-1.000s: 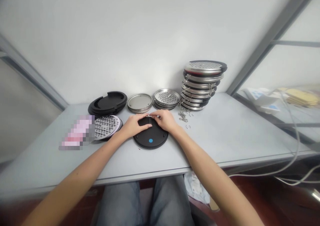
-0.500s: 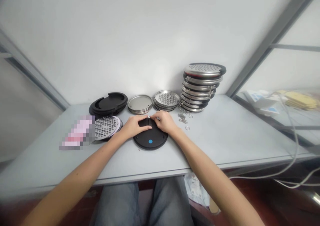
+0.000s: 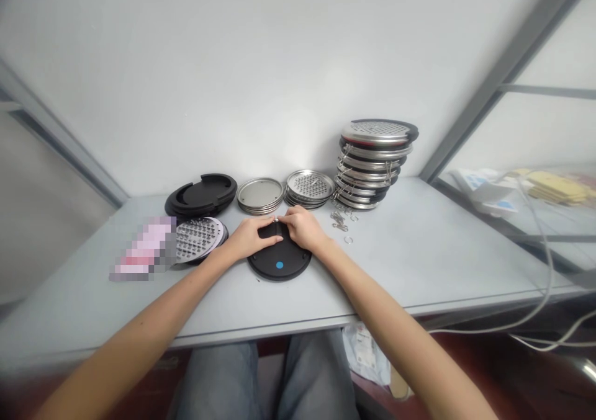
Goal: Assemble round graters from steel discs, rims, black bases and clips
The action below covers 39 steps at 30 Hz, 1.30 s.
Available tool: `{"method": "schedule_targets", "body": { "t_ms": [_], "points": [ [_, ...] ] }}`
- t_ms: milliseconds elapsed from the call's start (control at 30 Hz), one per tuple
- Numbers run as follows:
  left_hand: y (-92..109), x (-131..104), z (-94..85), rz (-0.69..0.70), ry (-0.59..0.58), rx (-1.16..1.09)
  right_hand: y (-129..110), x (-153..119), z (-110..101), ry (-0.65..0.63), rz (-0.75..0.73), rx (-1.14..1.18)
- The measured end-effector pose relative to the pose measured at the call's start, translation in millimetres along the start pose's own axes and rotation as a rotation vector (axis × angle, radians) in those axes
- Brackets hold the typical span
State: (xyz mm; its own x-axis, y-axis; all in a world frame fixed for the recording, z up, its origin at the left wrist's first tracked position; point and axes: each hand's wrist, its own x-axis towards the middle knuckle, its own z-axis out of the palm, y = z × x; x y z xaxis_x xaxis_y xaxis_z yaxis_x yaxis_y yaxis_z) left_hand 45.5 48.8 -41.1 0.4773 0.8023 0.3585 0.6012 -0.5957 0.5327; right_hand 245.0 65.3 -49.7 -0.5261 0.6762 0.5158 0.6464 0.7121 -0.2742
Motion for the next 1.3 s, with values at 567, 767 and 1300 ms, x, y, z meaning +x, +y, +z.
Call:
{"method": "schedule_targets", "body": {
  "t_ms": [567, 767, 1300],
  "points": [
    [-5.5, 5.4, 2.9, 0.055, -0.052, -0.044, -5.8, 1.6, -4.6, -0.059, 0.005, -0.098],
    [-6.4, 6.9, 3.6, 0.041, -0.053, -0.054, -8.5, 0.3, -4.6, -0.041, 0.056, -0.121],
    [-7.0, 8.8, 3.4, 0.011, -0.088, -0.129, -9.6, -1.9, -7.4, -0.05, 0.129, -0.038]
  ]
}}
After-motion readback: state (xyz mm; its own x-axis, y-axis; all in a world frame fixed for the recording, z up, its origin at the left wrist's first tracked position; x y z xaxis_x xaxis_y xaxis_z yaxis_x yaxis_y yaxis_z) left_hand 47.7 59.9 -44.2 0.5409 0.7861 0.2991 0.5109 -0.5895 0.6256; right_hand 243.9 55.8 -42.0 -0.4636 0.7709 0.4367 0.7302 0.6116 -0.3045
